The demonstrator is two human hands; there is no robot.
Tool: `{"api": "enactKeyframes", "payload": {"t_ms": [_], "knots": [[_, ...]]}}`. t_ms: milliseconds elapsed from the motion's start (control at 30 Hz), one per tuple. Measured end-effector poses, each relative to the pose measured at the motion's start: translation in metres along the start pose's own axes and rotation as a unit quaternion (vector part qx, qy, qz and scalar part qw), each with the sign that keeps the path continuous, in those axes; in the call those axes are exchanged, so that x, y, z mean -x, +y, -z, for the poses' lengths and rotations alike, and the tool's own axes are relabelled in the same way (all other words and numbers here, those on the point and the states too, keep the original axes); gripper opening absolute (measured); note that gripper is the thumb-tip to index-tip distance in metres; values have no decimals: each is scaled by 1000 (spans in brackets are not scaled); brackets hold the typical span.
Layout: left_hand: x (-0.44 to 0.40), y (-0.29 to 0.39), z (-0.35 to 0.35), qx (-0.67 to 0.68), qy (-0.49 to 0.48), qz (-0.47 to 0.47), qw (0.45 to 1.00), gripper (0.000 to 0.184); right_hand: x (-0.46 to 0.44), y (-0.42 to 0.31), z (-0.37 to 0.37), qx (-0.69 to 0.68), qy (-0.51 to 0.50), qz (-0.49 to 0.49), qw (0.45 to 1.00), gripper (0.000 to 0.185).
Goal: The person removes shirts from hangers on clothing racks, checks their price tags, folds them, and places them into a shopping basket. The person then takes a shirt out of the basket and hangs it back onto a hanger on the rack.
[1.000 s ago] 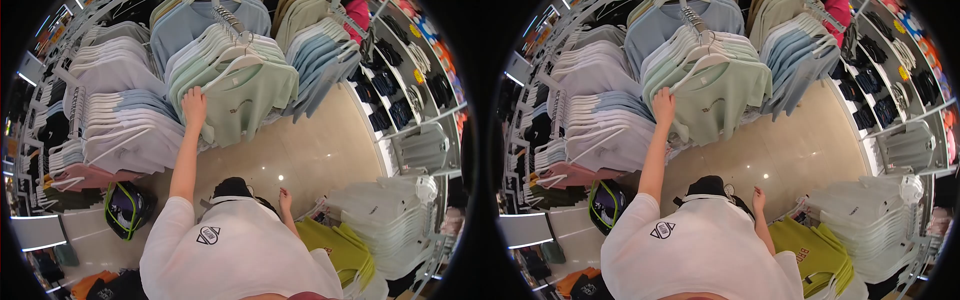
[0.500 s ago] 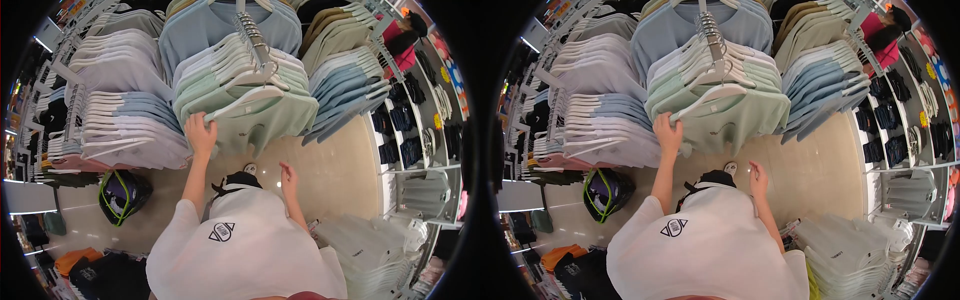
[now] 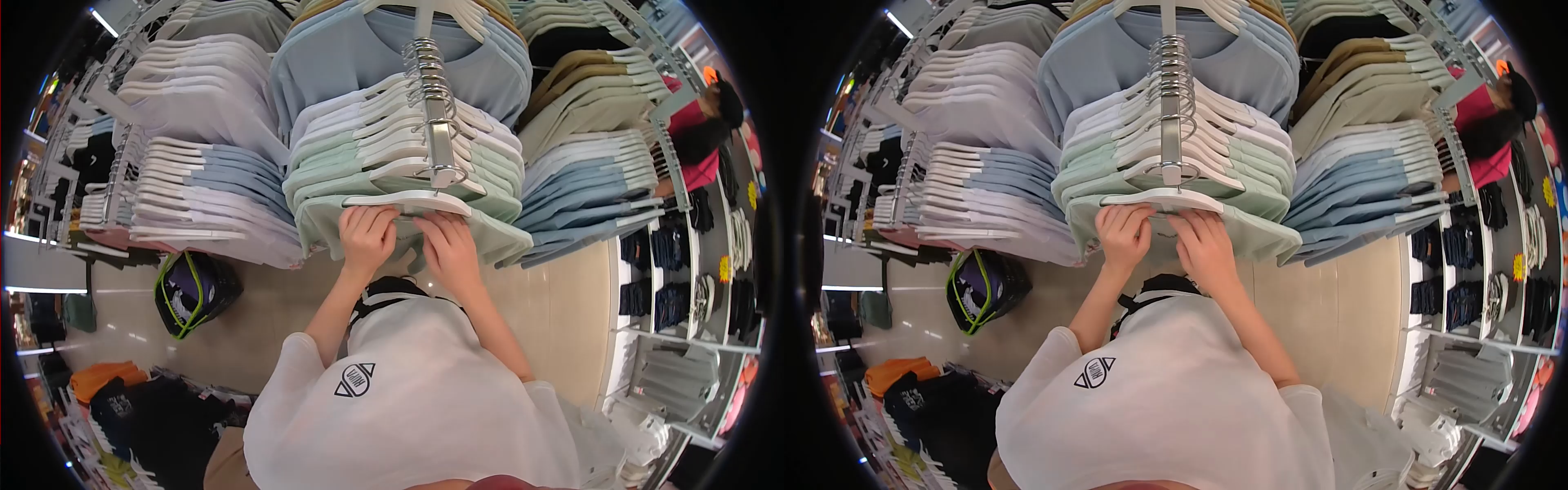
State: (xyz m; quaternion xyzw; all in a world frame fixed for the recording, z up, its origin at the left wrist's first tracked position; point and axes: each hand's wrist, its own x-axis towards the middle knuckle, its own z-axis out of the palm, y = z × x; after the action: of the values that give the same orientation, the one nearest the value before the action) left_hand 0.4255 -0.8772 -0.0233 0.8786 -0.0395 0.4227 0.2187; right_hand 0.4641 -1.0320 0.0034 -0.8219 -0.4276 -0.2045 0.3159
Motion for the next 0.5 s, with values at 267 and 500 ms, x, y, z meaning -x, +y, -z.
{"api": "enactKeyframes", "payload": {"t_ms": [267, 500], "knots": [[23, 0, -20, -79, -281, 230, 929, 25, 9, 32, -27, -15, -206, -178, 962, 28], [35, -18, -58, -72, -466, 260, 843, 40, 19, 51, -51, -74, -305, -143, 939, 39]]}}
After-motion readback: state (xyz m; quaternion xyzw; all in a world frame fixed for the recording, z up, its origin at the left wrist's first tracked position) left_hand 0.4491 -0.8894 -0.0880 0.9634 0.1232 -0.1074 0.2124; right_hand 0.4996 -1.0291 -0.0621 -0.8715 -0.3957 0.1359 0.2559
